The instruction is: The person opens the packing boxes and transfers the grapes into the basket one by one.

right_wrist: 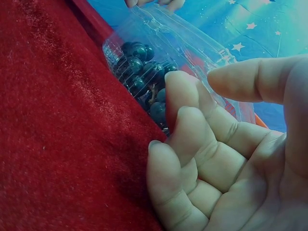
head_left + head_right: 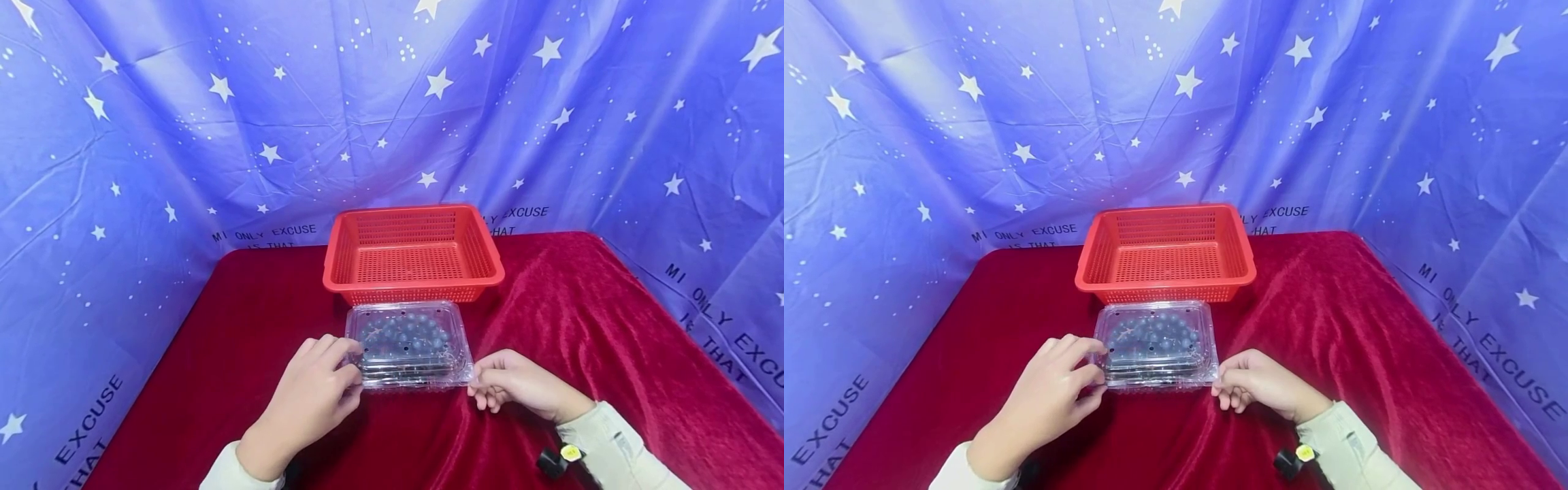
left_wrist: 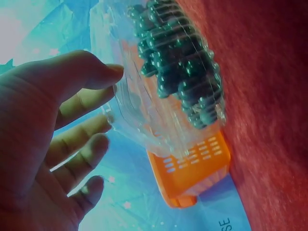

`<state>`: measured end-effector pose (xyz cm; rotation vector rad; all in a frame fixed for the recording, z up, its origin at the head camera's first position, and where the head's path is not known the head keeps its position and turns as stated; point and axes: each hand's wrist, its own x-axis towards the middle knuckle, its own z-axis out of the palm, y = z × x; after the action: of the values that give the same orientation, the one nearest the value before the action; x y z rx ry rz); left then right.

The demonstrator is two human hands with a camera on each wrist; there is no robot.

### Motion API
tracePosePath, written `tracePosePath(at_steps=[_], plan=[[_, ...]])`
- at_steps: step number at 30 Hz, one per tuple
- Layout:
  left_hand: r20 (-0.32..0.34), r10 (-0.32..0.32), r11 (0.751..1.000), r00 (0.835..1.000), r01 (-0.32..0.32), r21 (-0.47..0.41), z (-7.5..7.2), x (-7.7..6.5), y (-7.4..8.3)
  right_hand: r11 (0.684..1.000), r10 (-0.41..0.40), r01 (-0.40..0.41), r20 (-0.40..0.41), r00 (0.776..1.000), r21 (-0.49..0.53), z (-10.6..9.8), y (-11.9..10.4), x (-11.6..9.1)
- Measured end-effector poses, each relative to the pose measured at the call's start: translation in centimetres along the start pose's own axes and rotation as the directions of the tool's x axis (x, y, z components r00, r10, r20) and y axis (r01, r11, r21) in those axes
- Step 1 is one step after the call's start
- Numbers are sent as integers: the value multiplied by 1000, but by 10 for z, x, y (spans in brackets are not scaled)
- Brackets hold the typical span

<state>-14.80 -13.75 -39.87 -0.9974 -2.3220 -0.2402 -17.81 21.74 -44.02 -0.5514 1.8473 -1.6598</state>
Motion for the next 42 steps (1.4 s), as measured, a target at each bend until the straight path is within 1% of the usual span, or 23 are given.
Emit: tracePosePath(at_steps=[4, 8, 14, 20, 27, 42], plan=[[5, 10, 1000, 1000, -10, 28, -3, -2, -2, 1000, -3, 3, 0, 1000, 1, 0, -1, -1], [-14, 31, 999, 999, -30, 43, -5, -3, -3, 1000, -6, 6, -2, 1000, 0, 0, -1, -1], [-42, 58, 998, 997, -57, 39, -6, -3, -3, 1000, -2, 2, -8, 1000, -4, 0, -3, -1], [-49, 82, 996, 995, -80, 46, -5, -3, -5, 1000, -3, 3, -9, 1000, -10, 1, -3, -1], [-15, 104, 993, 995, -102, 65, -5, 0, -5, 999, -10, 10, -10, 1000, -30, 2, -3, 0], [50, 116, 990, 992, -119, 73, -5, 1, -8, 998, -28, 28, 3, 1000, -54, 1, -2, 0]])
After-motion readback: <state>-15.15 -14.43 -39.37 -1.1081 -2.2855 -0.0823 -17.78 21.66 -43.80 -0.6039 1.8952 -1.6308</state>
